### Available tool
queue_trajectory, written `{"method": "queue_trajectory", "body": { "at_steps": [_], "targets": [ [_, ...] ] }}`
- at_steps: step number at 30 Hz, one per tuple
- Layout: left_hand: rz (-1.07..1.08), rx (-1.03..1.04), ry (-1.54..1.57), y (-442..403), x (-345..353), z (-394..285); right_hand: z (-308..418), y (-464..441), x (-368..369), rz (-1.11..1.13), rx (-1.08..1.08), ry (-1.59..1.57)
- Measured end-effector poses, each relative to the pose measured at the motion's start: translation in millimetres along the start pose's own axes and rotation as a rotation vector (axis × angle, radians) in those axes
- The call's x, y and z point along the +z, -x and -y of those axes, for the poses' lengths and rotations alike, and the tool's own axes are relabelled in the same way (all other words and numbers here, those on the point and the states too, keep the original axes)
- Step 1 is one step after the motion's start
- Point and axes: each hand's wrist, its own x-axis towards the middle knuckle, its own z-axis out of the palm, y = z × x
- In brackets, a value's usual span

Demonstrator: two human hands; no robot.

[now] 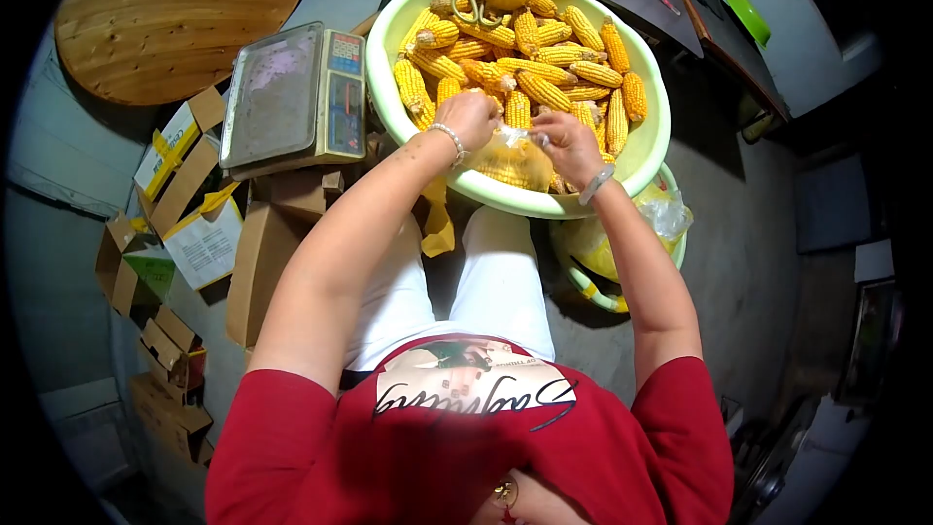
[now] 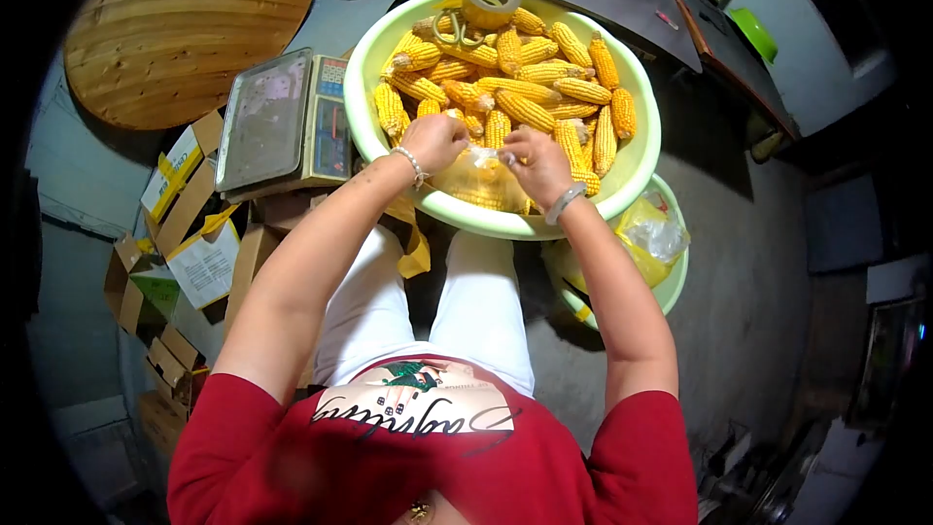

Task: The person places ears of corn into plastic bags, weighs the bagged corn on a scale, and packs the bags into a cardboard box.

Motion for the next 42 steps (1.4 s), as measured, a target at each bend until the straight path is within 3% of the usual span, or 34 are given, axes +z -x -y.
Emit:
{"method": "queue_trajectory", "body": {
  "at_steps": [4,8,10,13,15,17,19,20,23,26,32,37,38,42],
  "targets": [
    [-0.12,0.09,0.108,2,-20,-19,9,-17,-3,-0.022,0.094,-0.177],
    [-0.198,0.151,0.251,7,-28,-36,39,-25,-12,0.205,0.345,-0.372],
    [-0.25,0.154,0.354,8,-22,-36,35,-24,-7,0.157,0.425,-0.484],
    [-0.154,0.05,0.372,8,-4,-31,27,-20,-4,0.084,0.435,-0.584],
    [0.083,0.114,0.354,5,1,-26,11,-16,1,0.05,0.385,-0.67],
    [0.098,0.036,0.295,2,3,-34,21,-15,-4,0.062,0.382,-0.673],
    [0.143,0.011,0.371,-1,3,-40,21,-13,-7,0.068,0.409,-0.668],
    [0.2,-0.027,0.619,-7,13,-36,16,-11,-9,0.043,0.383,-0.691],
    [0.238,-0.023,0.702,-17,17,-34,23,-6,-22,-0.078,0.399,-0.751],
    [0.177,-0.135,0.851,-19,0,-37,2,3,-30,-0.169,0.437,-0.761],
    [-0.053,-0.092,1.289,-6,-72,-32,-38,34,-22,-0.176,0.541,-0.73],
    [-0.29,0.085,1.263,38,-144,3,-33,40,-18,-0.164,0.54,-0.708],
    [-0.332,-0.027,1.203,55,-161,6,-34,40,-16,-0.155,0.549,-0.704],
    [-0.475,-0.133,1.185,121,-196,38,-38,40,-12,-0.094,0.508,-0.685]
  ]
}}
